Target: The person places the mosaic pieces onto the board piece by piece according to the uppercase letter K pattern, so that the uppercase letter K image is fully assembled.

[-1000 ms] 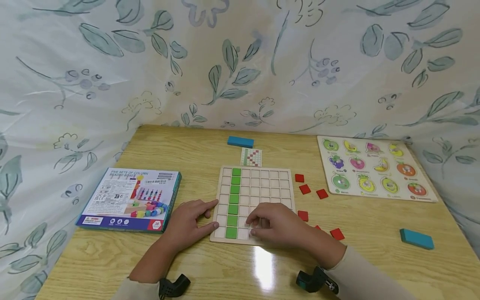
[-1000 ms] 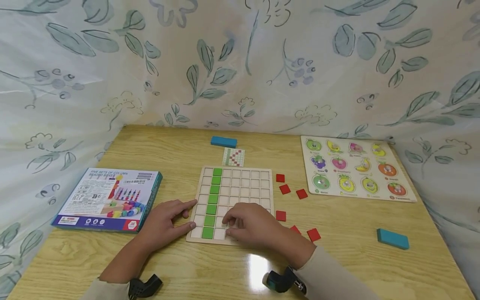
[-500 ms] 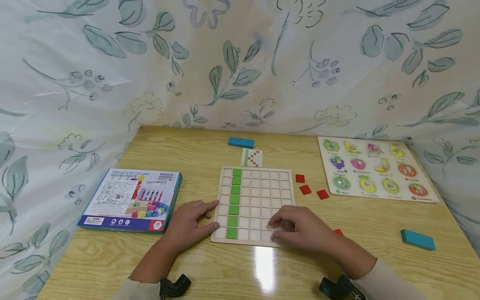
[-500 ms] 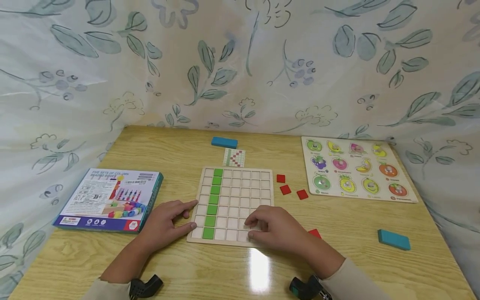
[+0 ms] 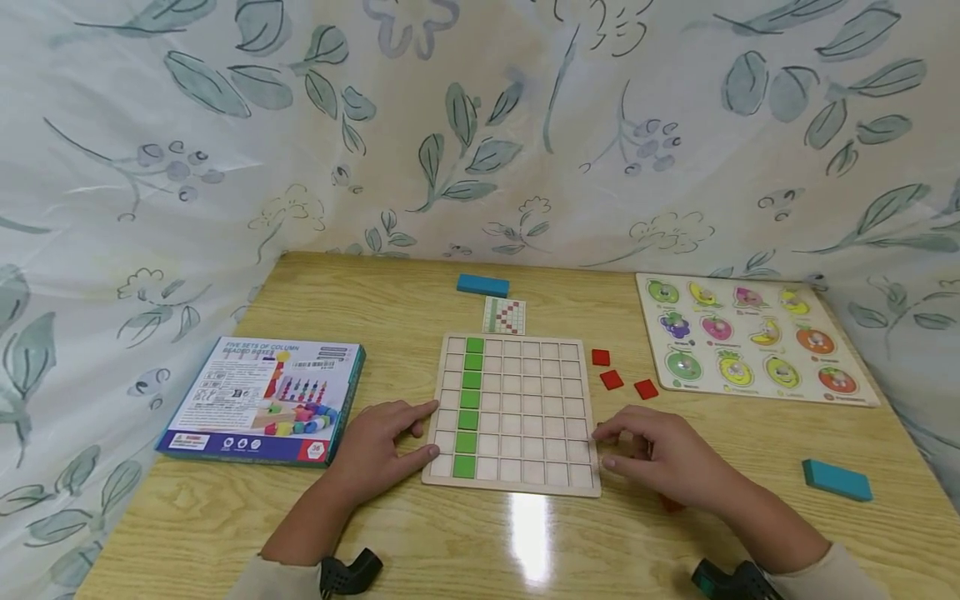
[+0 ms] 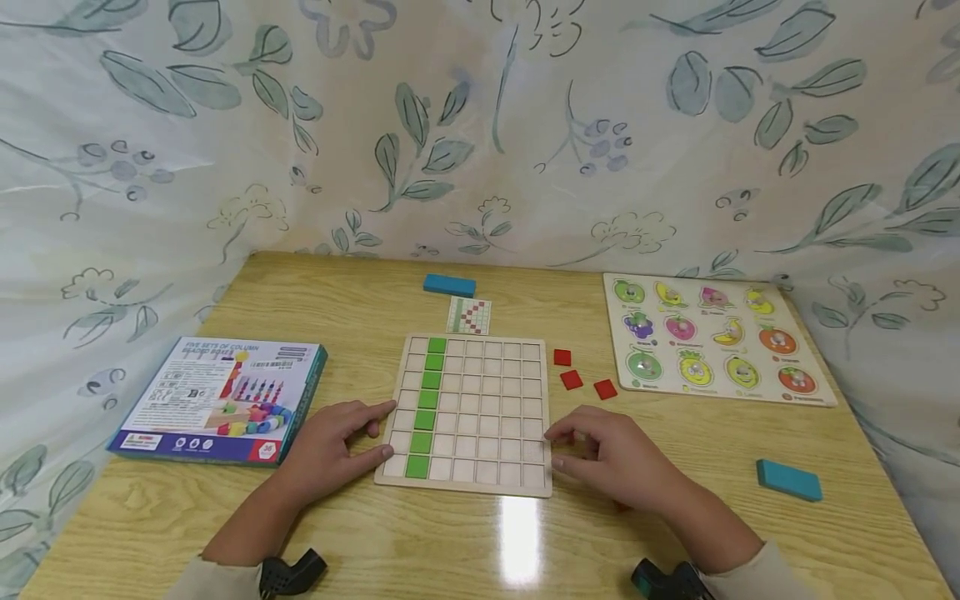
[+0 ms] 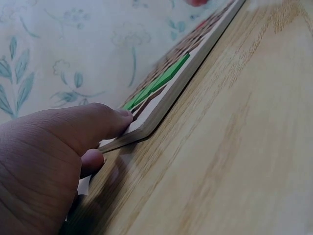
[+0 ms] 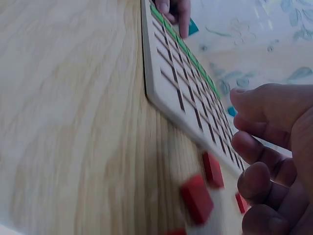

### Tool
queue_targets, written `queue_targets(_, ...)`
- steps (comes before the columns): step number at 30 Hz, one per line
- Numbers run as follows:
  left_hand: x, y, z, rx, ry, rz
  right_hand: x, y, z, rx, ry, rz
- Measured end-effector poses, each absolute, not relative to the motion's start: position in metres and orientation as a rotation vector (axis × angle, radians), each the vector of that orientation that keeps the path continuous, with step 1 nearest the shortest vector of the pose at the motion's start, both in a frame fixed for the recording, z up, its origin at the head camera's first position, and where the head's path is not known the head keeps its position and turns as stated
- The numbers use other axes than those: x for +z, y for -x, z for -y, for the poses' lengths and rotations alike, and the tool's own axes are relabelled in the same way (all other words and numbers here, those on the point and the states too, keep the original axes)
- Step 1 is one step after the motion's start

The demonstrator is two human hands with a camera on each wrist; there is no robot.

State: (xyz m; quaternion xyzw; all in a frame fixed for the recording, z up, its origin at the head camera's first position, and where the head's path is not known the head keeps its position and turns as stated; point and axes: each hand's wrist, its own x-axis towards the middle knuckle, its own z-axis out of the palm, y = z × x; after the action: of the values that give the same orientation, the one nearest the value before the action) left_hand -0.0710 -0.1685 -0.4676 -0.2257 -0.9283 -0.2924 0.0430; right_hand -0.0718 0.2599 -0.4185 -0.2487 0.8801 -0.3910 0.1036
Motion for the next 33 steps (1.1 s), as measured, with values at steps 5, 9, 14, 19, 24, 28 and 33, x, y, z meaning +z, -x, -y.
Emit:
queue_targets(5,-0.468,0.072,0.168,-0.897,0.687,2.839,-0.419,0.068,-0.28,-1.149,0.619,-2.582)
queue_targets(9,-0.468,0.072,0.168,-0.901,0.689,2.838,-0.421,0.063,-0.294,-1.124,0.583,-2.628)
queue_targets(14,-0.467,0.072,0.168,-0.897,0.689,2.834,-0.428,0.058,-0.312,-1.129,0.563,-2.663)
queue_targets(19,-0.467,0.072,0.169,-0.904,0.696,2.836,-0.436,0.051,-0.326,-1.123,0.522,-2.693)
queue_targets(24,-0.468,0.071,0.169,-0.894,0.706,2.809,-0.438,0.048,-0.34,-1.089,0.526,-2.697)
queue_targets(28,-0.468,0.071,0.168,-0.905,0.714,2.791,-0.44,0.048,-0.349,-1.057,0.548,-2.689)
queue_targets(33,-0.467,0.07,0.168,-0.903,0.708,2.806,-0.441,0.048,-0.355,-1.045,0.559,-2.665)
